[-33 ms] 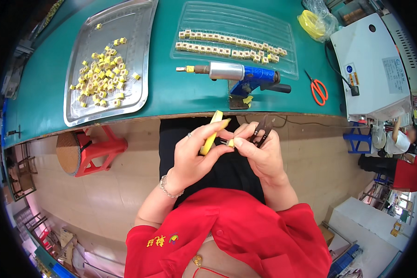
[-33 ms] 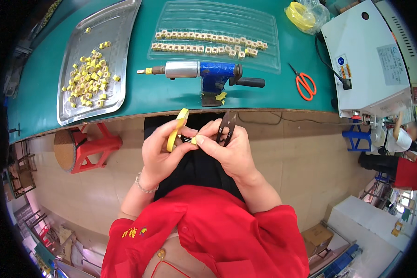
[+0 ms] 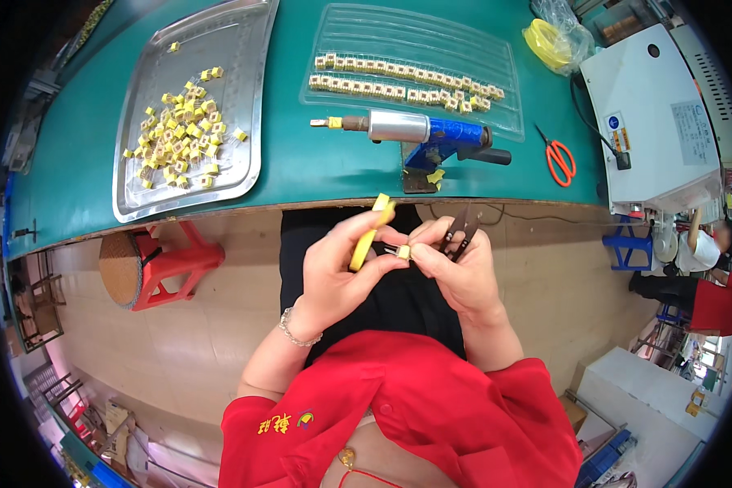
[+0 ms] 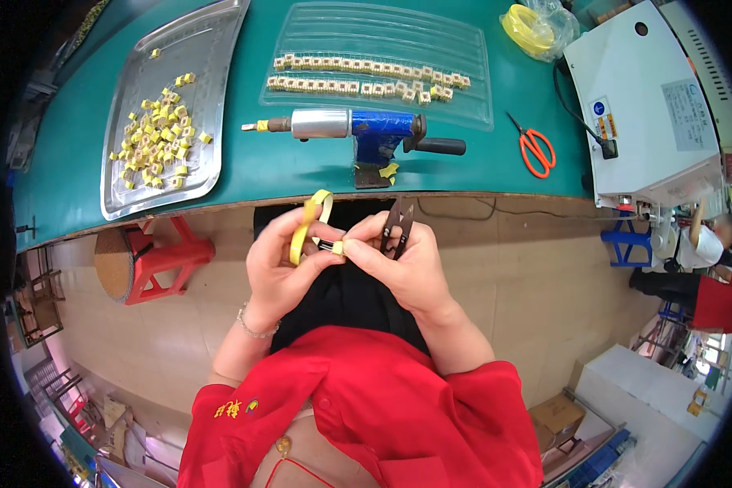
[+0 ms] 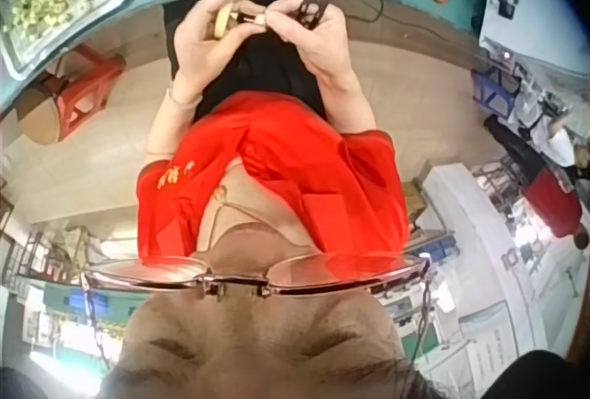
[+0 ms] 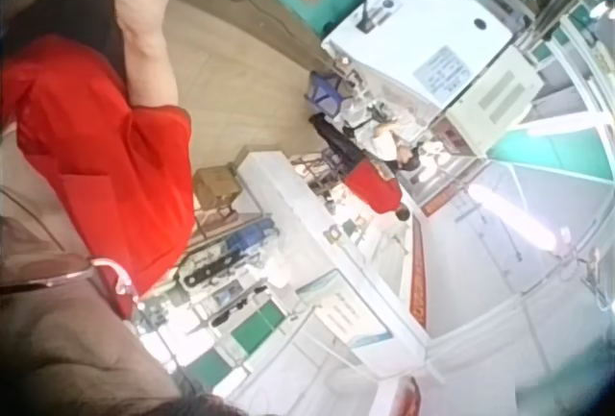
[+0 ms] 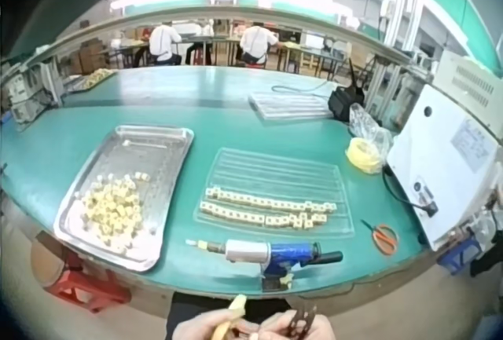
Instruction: Assembling small yellow plastic components onto a wire or strip using a manual winding tool and trimming with nippers.
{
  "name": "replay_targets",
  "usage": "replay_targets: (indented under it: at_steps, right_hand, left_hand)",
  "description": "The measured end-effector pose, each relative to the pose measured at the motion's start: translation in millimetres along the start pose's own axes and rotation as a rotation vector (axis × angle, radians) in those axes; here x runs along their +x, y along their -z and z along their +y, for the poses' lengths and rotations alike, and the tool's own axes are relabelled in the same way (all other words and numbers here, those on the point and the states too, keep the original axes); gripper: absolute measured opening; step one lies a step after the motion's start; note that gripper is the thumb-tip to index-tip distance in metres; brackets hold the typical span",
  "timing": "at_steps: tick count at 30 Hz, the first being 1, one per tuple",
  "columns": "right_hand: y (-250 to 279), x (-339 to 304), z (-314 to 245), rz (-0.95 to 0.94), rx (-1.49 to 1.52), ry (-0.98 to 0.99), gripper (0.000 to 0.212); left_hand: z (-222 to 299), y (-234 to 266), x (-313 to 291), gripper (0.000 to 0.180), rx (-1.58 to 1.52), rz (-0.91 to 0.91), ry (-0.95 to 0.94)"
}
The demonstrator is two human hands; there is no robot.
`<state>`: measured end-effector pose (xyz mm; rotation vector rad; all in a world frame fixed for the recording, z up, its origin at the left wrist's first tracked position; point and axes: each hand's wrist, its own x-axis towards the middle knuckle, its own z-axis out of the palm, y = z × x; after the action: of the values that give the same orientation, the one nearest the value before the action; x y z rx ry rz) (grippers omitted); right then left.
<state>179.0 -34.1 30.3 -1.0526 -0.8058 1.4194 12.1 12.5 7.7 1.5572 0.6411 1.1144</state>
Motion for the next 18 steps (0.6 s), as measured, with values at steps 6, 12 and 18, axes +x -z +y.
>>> replay_targets:
  at_steps: [6,12,18]
  right_hand:
    - [8.5,-0.3,-4.5,-0.11,-0.046,0.034,0.016]
    - [9.8,2.5,-0.5,-0.096,-0.045,0.03,0.012]
    - [6.5,3.3,-7.4,-0.064,-0.122,-0.048,0.018]
  left_hand:
    - [-0.3,-2.5,1.0,0.054,-0.426,0.06,0.217]
    - [1.2,0.0,1.5,0.052,-0.34,0.008,0.193]
    - [7.9,5.8,4.6,0.048,0.249,-0.058,-0.128]
